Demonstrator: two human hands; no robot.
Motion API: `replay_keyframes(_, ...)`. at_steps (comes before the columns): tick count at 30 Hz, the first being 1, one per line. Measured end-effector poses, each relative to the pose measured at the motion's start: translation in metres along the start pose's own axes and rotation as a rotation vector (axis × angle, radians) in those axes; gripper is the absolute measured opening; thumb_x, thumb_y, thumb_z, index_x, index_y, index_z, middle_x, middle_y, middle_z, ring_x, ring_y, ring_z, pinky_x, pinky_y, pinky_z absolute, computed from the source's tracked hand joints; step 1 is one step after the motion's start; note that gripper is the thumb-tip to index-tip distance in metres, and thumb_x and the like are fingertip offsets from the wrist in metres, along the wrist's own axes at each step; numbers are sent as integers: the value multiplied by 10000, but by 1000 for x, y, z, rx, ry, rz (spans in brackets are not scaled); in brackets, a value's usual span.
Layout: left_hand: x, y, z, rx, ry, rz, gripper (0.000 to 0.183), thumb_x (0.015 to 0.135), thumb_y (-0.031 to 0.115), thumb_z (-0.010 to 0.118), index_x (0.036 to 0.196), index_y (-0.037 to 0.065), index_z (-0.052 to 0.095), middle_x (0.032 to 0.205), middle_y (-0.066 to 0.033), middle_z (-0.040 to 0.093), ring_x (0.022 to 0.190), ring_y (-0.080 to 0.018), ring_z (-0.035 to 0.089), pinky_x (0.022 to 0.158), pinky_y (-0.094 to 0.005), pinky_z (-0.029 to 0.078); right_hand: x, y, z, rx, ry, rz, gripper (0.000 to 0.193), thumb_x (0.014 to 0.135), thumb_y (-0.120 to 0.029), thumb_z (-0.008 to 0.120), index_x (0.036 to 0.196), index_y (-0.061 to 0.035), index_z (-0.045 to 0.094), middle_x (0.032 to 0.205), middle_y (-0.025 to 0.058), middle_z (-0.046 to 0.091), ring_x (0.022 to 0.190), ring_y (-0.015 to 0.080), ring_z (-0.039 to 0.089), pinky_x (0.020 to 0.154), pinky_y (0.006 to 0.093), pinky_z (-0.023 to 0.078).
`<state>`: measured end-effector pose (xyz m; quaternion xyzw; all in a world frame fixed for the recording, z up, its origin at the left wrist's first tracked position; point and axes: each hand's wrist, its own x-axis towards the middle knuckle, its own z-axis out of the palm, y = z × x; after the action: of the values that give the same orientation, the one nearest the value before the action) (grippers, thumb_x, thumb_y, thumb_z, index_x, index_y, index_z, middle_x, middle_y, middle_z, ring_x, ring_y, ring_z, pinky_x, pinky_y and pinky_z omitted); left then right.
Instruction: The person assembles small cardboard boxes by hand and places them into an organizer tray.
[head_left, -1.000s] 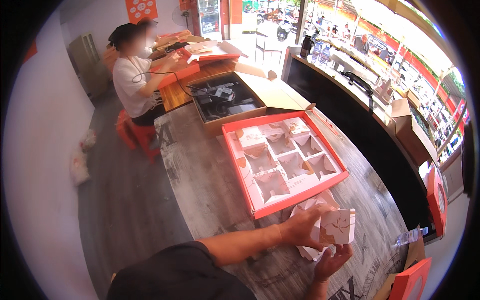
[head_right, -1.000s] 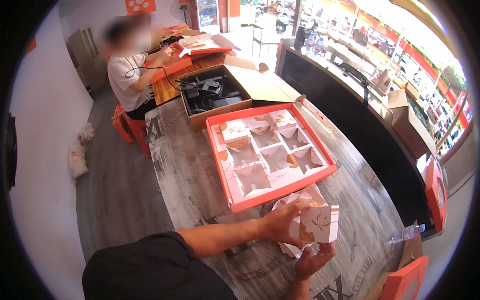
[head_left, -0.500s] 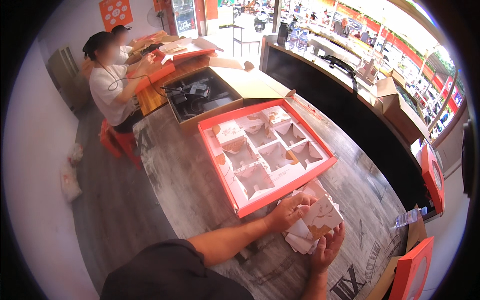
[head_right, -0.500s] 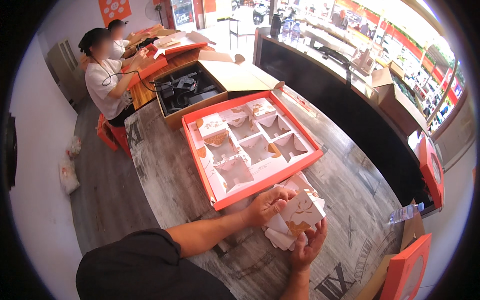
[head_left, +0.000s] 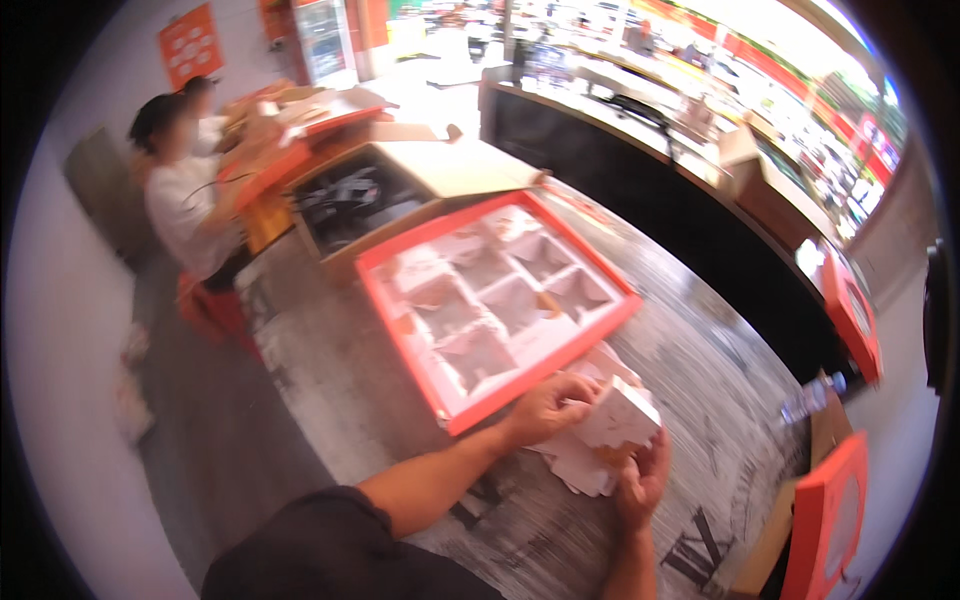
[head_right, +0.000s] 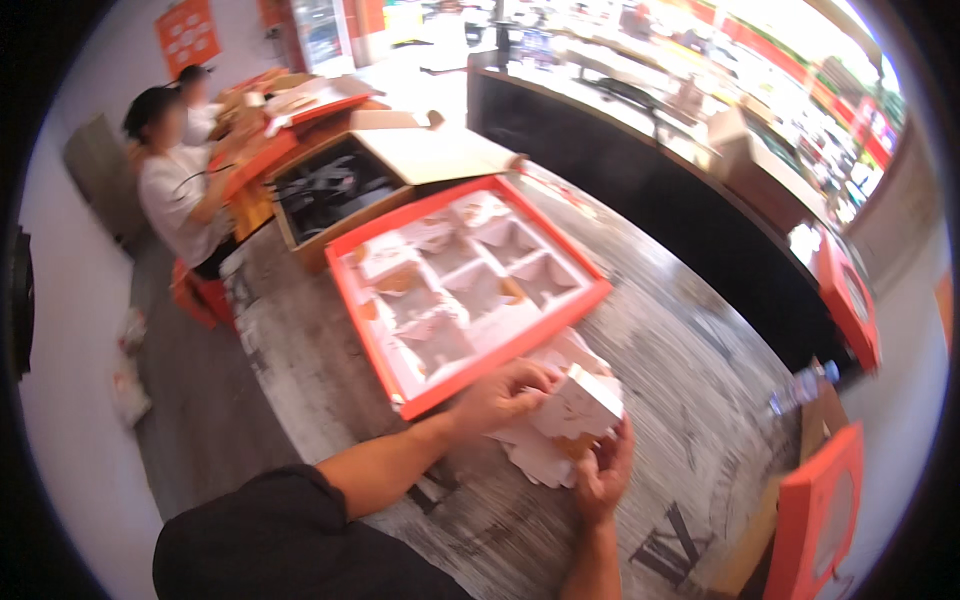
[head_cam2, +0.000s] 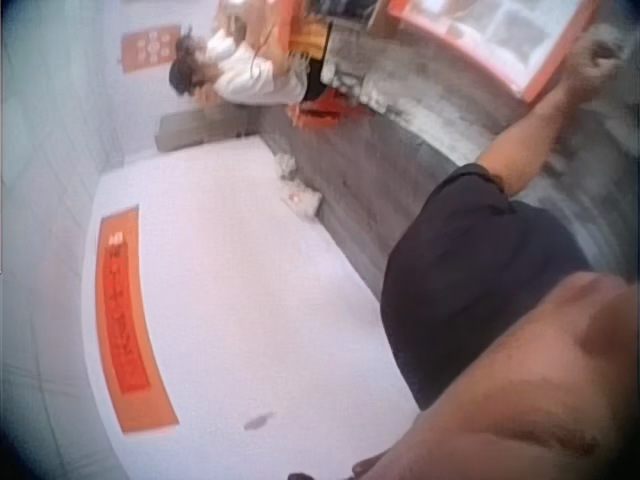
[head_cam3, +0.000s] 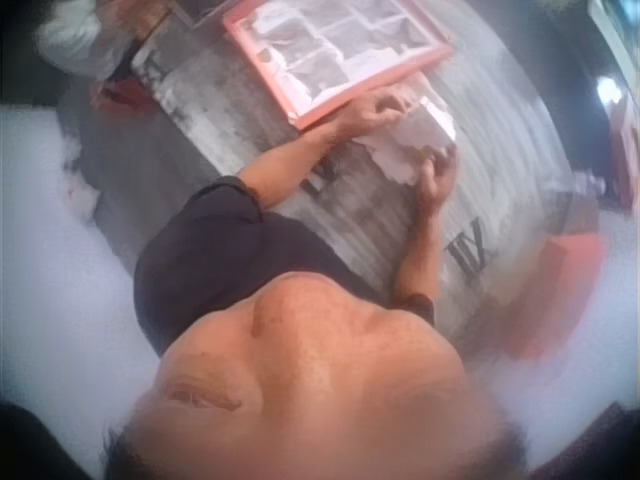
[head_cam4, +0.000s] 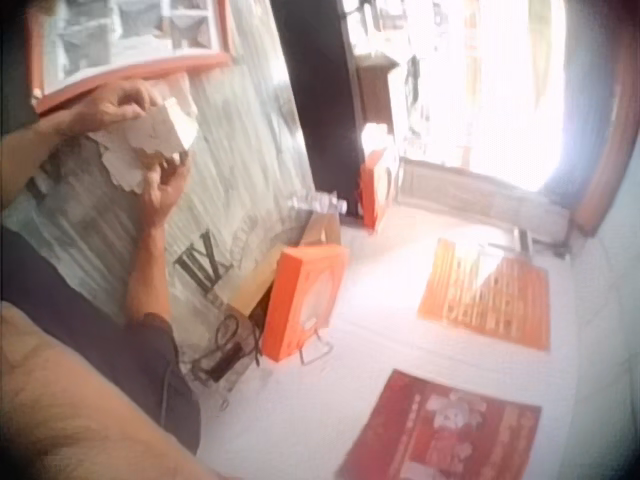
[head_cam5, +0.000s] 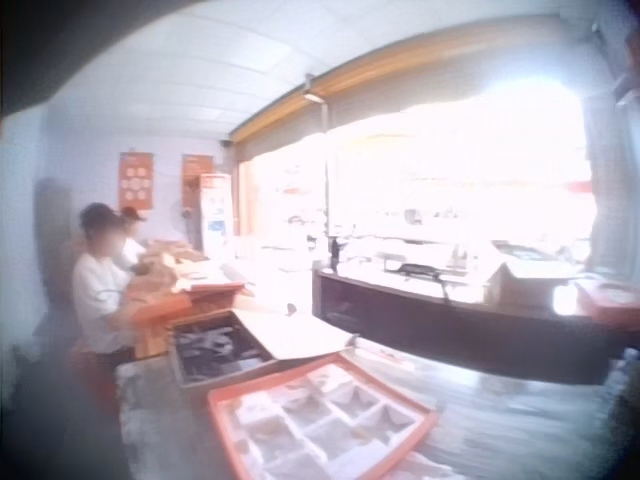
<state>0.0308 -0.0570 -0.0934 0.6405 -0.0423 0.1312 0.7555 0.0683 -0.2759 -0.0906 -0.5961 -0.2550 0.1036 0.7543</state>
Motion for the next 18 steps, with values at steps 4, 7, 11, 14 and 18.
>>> replay_keyframes(4,-4,-4,-8,20,21,2,168,888,-21,603,1052,7,626,1257,-129,583,1206,-222,537,1007,-365,467,9,-3,4,50,-8,-2,773,825,129,443,1544,-26,204,1457,127,433,1088,163,576,883,294,506)
replay_keyframes(7,-5,-3,-6,-89,11,-70,132,936,1,589,1066,18,606,1277,-115,582,1186,-180,560,1004,-341,461,8,-1,1,59,-7,8,763,842,125,462,1544,-28,206,1477,140,416,1111,178,585,899,292,510)
replay_keyframes(11,-2,-2,-5,-142,-47,-47,148,928,-7,606,1075,11,607,1289,-114,566,1179,-184,565,987,-336,479,7,-4,1,54,6,21,741,871,97,518,1538,-37,226,1456,148,432,1143,198,586,927,309,509)
replay_keyframes(14,-2,-1,-5,-208,-57,-64,146,911,5,634,1055,-3,616,1280,-102,557,1167,-193,568,954,-326,505,6,-3,1,40,13,37,739,882,82,553,1536,-47,234,1435,152,452,1139,200,589,932,320,511)
replay_keyframes(18,-4,5,-5,-192,-44,-114,150,902,-16,625,1050,-11,608,1283,-102,561,1164,-199,579,973,-332,500,6,-6,4,86,2,44,695,905,62,545,1530,-33,255,1413,147,478,1129,188,589,928,312,505)
